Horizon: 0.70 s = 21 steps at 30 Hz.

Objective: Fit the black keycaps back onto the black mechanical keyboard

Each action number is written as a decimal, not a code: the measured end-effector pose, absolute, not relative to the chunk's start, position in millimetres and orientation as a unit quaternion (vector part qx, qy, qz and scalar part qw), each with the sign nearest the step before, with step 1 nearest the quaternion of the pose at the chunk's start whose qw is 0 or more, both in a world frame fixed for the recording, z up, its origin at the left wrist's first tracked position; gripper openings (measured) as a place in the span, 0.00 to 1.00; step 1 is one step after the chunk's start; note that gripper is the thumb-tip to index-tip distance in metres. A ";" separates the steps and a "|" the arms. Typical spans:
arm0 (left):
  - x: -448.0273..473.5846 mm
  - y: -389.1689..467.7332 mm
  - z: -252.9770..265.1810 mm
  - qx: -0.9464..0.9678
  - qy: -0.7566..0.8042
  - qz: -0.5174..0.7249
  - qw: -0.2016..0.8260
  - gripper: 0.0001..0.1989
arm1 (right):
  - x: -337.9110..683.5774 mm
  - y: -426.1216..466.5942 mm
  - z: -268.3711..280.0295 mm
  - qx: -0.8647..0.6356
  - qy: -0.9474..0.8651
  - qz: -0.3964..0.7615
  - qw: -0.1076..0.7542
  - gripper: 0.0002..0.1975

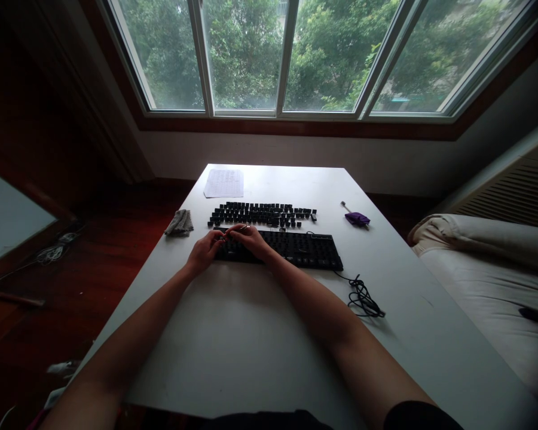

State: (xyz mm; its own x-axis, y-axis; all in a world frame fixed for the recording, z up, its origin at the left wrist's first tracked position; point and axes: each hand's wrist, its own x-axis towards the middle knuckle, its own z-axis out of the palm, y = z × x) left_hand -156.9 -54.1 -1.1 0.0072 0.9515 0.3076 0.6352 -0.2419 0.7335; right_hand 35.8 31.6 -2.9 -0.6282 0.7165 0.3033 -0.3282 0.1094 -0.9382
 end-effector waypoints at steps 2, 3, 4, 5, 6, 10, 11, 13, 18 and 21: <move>-156.2 -53.6 -1.2 0.679 0.576 0.405 0.208 0.14 | 35.1 31.7 -3.1 -0.166 -0.622 0.649 0.406 0.19; -156.2 -53.2 -1.8 0.677 0.572 0.412 0.213 0.14 | 34.9 31.7 -3.0 -0.170 -0.620 0.650 0.406 0.19; -156.4 -52.6 -2.7 0.673 0.569 0.420 0.218 0.14 | 34.7 31.7 -3.0 -0.173 -0.618 0.651 0.405 0.19; -156.7 -51.8 -3.8 0.667 0.567 0.430 0.221 0.14 | 34.7 31.7 -3.0 -0.174 -0.617 0.652 0.405 0.19; -157.1 -51.0 -4.9 0.661 0.566 0.439 0.223 0.14 | 34.6 31.7 -3.0 -0.175 -0.616 0.653 0.404 0.19; -157.8 -48.7 -8.2 0.639 0.566 0.468 0.230 0.13 | 34.2 31.9 -3.5 -0.176 -0.612 0.657 0.404 0.19; -157.5 -48.5 -8.3 0.635 0.563 0.473 0.238 0.13 | 34.1 32.0 -3.6 -0.176 -0.610 0.659 0.404 0.19; -156.3 -48.6 -7.8 0.626 0.551 0.485 0.261 0.14 | 33.9 32.1 -3.7 -0.176 -0.607 0.662 0.404 0.19; -153.4 -48.7 -5.8 0.602 0.503 0.528 0.326 0.11 | 34.2 32.9 -4.7 -0.178 -0.600 0.663 0.410 0.18; -153.8 -47.3 -5.7 0.594 0.501 0.537 0.328 0.11 | 34.6 34.3 -6.4 -0.193 -0.594 0.659 0.419 0.17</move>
State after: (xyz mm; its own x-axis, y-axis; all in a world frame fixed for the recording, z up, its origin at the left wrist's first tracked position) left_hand -153.8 -47.3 -5.7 -0.0787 0.9473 0.3105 0.2436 -0.2837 0.9274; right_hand 34.6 34.3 -6.4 -0.5751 0.7808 0.2442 -0.3230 0.0575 -0.9446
